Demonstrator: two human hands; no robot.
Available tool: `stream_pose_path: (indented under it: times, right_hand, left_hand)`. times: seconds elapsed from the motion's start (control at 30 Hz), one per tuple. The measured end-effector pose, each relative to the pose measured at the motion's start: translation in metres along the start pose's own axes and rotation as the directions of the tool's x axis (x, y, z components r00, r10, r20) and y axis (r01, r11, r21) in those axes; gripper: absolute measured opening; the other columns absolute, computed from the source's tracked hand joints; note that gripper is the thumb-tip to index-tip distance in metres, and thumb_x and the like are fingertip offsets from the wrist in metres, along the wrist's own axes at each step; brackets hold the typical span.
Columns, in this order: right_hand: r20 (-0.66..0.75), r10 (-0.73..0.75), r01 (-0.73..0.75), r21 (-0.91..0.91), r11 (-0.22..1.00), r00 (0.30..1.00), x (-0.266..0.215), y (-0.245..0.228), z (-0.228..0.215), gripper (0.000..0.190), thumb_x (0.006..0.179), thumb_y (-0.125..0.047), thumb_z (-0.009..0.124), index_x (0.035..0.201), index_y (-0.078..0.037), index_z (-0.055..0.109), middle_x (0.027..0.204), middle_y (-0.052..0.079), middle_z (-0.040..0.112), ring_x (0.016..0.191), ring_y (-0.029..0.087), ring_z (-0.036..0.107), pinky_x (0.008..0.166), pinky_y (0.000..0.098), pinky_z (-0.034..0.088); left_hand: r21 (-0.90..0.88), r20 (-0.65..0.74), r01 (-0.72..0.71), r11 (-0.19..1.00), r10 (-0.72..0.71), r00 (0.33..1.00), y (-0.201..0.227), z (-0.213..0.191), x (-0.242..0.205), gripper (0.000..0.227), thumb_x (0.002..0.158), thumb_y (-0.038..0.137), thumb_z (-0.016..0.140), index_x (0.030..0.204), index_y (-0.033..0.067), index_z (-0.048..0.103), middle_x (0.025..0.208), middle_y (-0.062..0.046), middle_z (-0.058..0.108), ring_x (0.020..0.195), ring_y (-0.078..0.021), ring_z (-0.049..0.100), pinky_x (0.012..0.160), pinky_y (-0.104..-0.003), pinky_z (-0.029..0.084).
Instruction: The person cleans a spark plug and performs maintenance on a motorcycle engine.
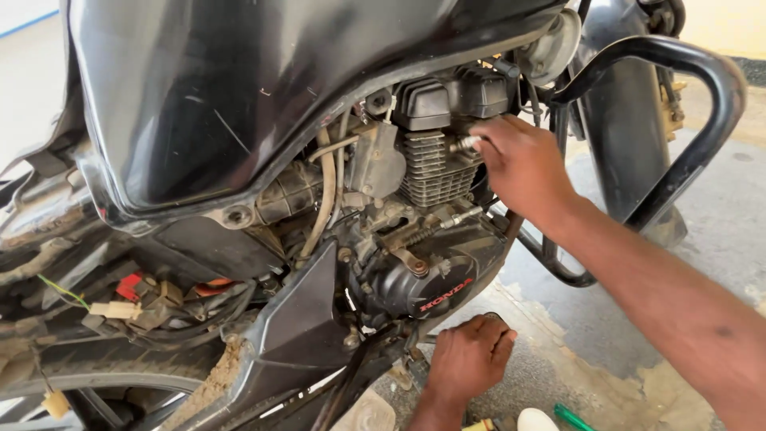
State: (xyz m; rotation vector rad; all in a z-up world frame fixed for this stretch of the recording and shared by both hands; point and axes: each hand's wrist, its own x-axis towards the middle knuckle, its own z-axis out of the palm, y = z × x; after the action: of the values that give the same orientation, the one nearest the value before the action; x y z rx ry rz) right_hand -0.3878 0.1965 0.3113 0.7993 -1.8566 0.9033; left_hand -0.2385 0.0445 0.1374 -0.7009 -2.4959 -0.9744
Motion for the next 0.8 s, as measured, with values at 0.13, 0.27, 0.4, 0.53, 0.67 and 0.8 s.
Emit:
stream_pose_path:
  times: [0.13, 0.27, 0.4, 0.53, 0.67, 0.8]
  right_hand:
    - [0.079, 0.052, -0.048, -0.052, 0.997, 0.996, 0.009, 0.022, 0.026, 0.025, 0.091, 0.007, 0.065, 0.114, 0.0, 0.072, 0.098, 0.019, 0.073, 0.084, 0.036, 0.072, 0.07, 0.0424, 0.057]
    - [0.094, 0.037, -0.025, -0.126, 0.992, 0.995, 0.011, 0.033, 0.038, 0.03, 0.086, 0.009, 0.066, 0.114, 0.0, 0.072, 0.102, 0.018, 0.074, 0.085, 0.033, 0.074, 0.071, 0.0414, 0.06]
    - [0.107, 0.09, -0.073, -0.157, 0.985, 0.99, 0.016, 0.027, 0.036, 0.033, 0.083, 0.009, 0.068, 0.113, -0.003, 0.074, 0.101, 0.014, 0.076, 0.082, 0.032, 0.075, 0.069, 0.0428, 0.06]
    - [0.155, 0.14, -0.107, -0.204, 0.973, 0.978, 0.018, 0.024, 0.035, 0.039, 0.078, 0.01, 0.066, 0.114, -0.006, 0.074, 0.101, 0.011, 0.076, 0.078, 0.03, 0.075, 0.071, 0.0421, 0.061]
    - [0.144, 0.101, -0.066, -0.229, 0.971, 0.984, 0.02, 0.023, 0.032, 0.039, 0.072, 0.006, 0.067, 0.109, -0.006, 0.072, 0.1, 0.013, 0.074, 0.082, 0.034, 0.073, 0.069, 0.0447, 0.06]
    - [0.18, 0.101, -0.065, -0.195, 0.979, 0.978, 0.022, 0.023, 0.032, 0.026, 0.078, 0.004, 0.067, 0.101, -0.006, 0.069, 0.096, 0.011, 0.073, 0.082, 0.035, 0.073, 0.068, 0.0477, 0.058]
  left_hand:
    - [0.012, 0.01, 0.004, 1.0, -0.004, 1.0, -0.001, 0.001, 0.002, 0.021, 0.101, 0.025, 0.068, 0.09, 0.008, 0.066, 0.084, -0.011, 0.07, 0.07, -0.0363, 0.068, 0.06, -0.048, 0.054]
    - [-0.004, -0.006, 0.01, 1.0, -0.01, 1.0, -0.001, 0.0, 0.003, 0.018, 0.101, 0.024, 0.067, 0.093, 0.0082, 0.067, 0.086, -0.009, 0.071, 0.071, -0.0346, 0.069, 0.06, -0.047, 0.055]
    - [0.003, 0.014, 0.055, 0.999, -0.055, 0.998, 0.001, 0.001, 0.004, 0.016, 0.1, 0.024, 0.067, 0.095, 0.009, 0.069, 0.087, -0.008, 0.072, 0.071, -0.0331, 0.07, 0.059, -0.046, 0.055]
    - [0.025, -0.022, -0.008, 1.0, 0.008, 1.0, 0.005, -0.001, 0.004, 0.015, 0.1, 0.022, 0.068, 0.093, 0.0094, 0.069, 0.087, -0.008, 0.072, 0.073, -0.034, 0.069, 0.061, -0.046, 0.054]
    - [0.029, 0.01, 0.034, 0.999, -0.035, 0.999, 0.005, 0.001, 0.005, 0.013, 0.099, 0.021, 0.069, 0.094, 0.0096, 0.07, 0.084, -0.009, 0.071, 0.069, -0.0333, 0.069, 0.059, -0.046, 0.054]
    - [0.045, -0.045, 0.017, 0.999, -0.015, 0.999, 0.004, 0.005, 0.003, 0.011, 0.098, 0.021, 0.07, 0.095, 0.0103, 0.071, 0.085, -0.009, 0.073, 0.068, -0.033, 0.07, 0.06, -0.045, 0.055]
